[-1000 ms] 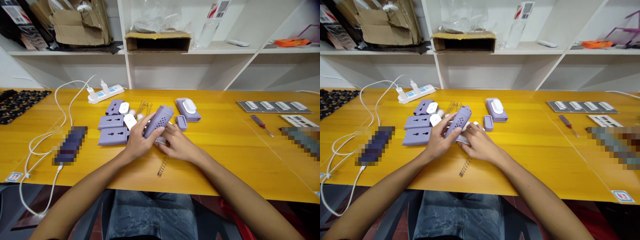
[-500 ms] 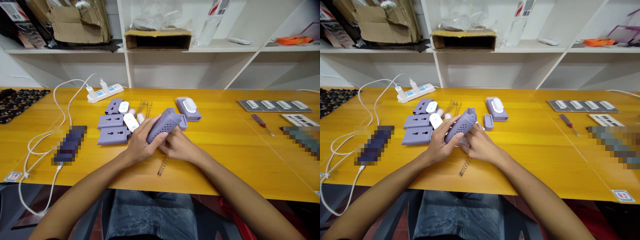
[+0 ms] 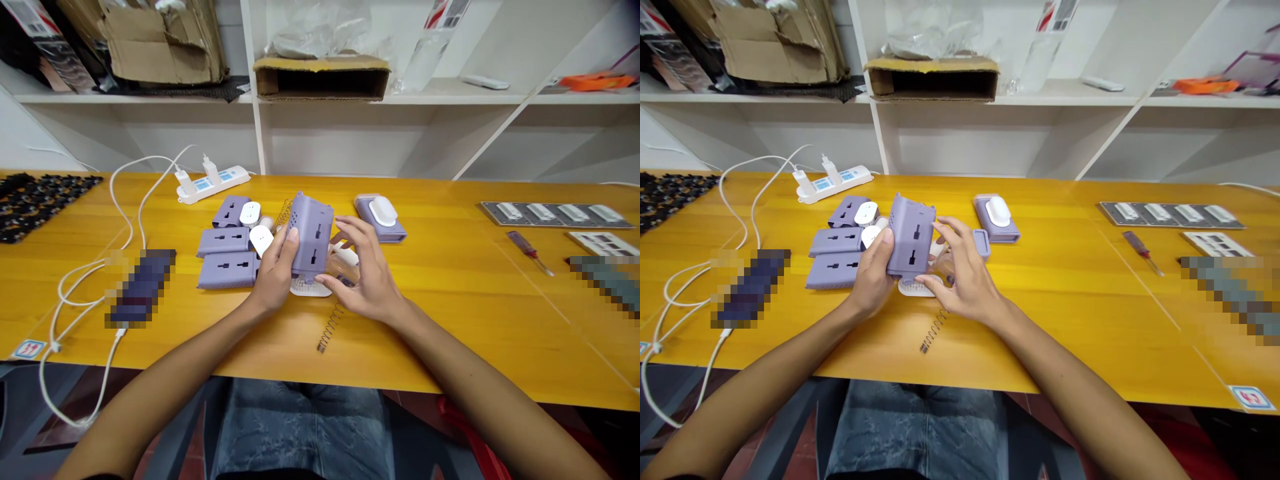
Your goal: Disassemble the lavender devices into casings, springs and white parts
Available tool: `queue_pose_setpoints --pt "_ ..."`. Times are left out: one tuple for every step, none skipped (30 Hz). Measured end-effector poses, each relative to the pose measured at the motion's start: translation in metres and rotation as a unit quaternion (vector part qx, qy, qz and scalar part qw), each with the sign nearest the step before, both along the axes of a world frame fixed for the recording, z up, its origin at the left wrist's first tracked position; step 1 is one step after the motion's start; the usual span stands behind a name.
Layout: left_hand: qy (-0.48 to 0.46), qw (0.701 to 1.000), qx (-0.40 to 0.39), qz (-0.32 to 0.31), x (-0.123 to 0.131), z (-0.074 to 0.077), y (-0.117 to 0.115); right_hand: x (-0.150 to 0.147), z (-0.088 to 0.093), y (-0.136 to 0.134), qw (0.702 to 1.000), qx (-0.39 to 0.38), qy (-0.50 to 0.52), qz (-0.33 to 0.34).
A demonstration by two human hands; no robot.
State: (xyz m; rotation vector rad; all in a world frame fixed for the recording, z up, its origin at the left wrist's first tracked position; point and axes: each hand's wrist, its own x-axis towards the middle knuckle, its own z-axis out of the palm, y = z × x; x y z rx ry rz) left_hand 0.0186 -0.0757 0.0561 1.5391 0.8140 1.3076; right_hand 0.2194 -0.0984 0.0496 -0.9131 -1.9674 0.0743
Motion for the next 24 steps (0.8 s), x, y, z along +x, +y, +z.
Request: queue_pose_setpoints --pt "-0.016 0.999 -0.021 -0.021 0.000 -0.001 0.001 0.000 0.001 0.000 1.000 -0.004 -0.008 0.007" --pt "-0.033 0.997 -0.046 -0.045 0.001 -0.002 0.001 0.000 0.002 -0.001 1.000 -0.007 -0.015 0.015" --pt "-0.049 0.994 -0.070 -0.069 0.001 -0.002 0.000 0.000 0.002 -0.001 1.000 -0.007 -0.017 0.024" --pt "-0.058 0.990 -0.088 -0.091 0.002 -0.002 -0.001 0.000 0.002 -0.002 0.999 -0.006 -0.014 0.031" --pt "-0.066 0.987 -0.102 -0.110 0.003 -0.002 -0.003 0.001 0.001 -0.002 0.999 -0.006 -0.006 0.034" --pt "-0.071 0.983 -0.113 -0.125 0.003 -0.002 -0.005 0.001 0.000 -0.002 0.999 -0.008 0.005 0.032" --pt "-0.075 0.980 -0.121 -0.138 0.004 -0.001 -0.007 0.002 -0.001 -0.002 0.999 -0.012 0.020 0.028" --pt "-0.077 0.978 -0.128 -0.148 0.004 0.000 -0.008 0.003 -0.003 -0.001 0.999 -0.018 0.037 0.023" --pt "-0.079 0.975 -0.135 -0.158 0.005 0.001 -0.010 0.003 -0.004 -0.001 0.998 -0.026 0.056 0.020" --pt "-0.080 0.973 -0.139 -0.166 0.005 0.003 -0.010 0.004 -0.005 0.000 0.996 -0.037 0.079 0.021" --pt "-0.080 0.972 -0.141 -0.173 0.005 0.004 -0.011 0.005 -0.007 0.000 0.993 -0.052 0.104 0.023" --pt "-0.078 0.971 -0.139 -0.176 0.005 0.005 -0.011 0.005 -0.007 0.001 0.989 -0.070 0.130 0.026" --pt "-0.074 0.972 -0.136 -0.177 0.004 0.006 -0.010 0.006 -0.008 0.002 0.983 -0.091 0.157 0.026" --pt "-0.068 0.974 -0.133 -0.173 0.004 0.007 -0.009 0.006 -0.008 0.003 0.977 -0.112 0.182 0.022" --pt "-0.060 0.976 -0.130 -0.166 0.003 0.007 -0.008 0.006 -0.007 0.003 0.970 -0.130 0.205 0.016" --pt "-0.053 0.978 -0.128 -0.158 0.002 0.008 -0.007 0.007 -0.007 0.004 0.964 -0.146 0.224 0.011" --pt "-0.049 0.979 -0.127 -0.150 0.001 0.008 -0.005 0.008 -0.006 0.005 0.958 -0.158 0.239 0.008" --pt "-0.047 0.980 -0.127 -0.143 0.000 0.008 -0.004 0.009 -0.005 0.006 0.953 -0.168 0.251 0.010" --pt "-0.045 0.981 -0.130 -0.140 -0.002 0.009 -0.003 0.010 -0.005 0.006 0.948 -0.181 0.260 0.015" --pt "-0.041 0.980 -0.132 -0.140 -0.003 0.009 -0.002 0.011 -0.004 0.007 0.943 -0.199 0.267 0.026" --pt "-0.035 0.980 -0.133 -0.141 -0.004 0.010 -0.002 0.012 -0.004 0.007 0.936 -0.221 0.272 0.040" --pt "-0.025 0.980 -0.133 -0.143 -0.004 0.011 -0.002 0.013 -0.004 0.007 0.927 -0.244 0.279 0.056" --pt "-0.013 0.981 -0.130 -0.143 -0.005 0.011 -0.002 0.014 -0.005 0.007 0.918 -0.262 0.288 0.071" --pt "-0.003 0.982 -0.125 -0.143 -0.005 0.011 -0.002 0.014 -0.006 0.006 0.913 -0.274 0.293 0.081"
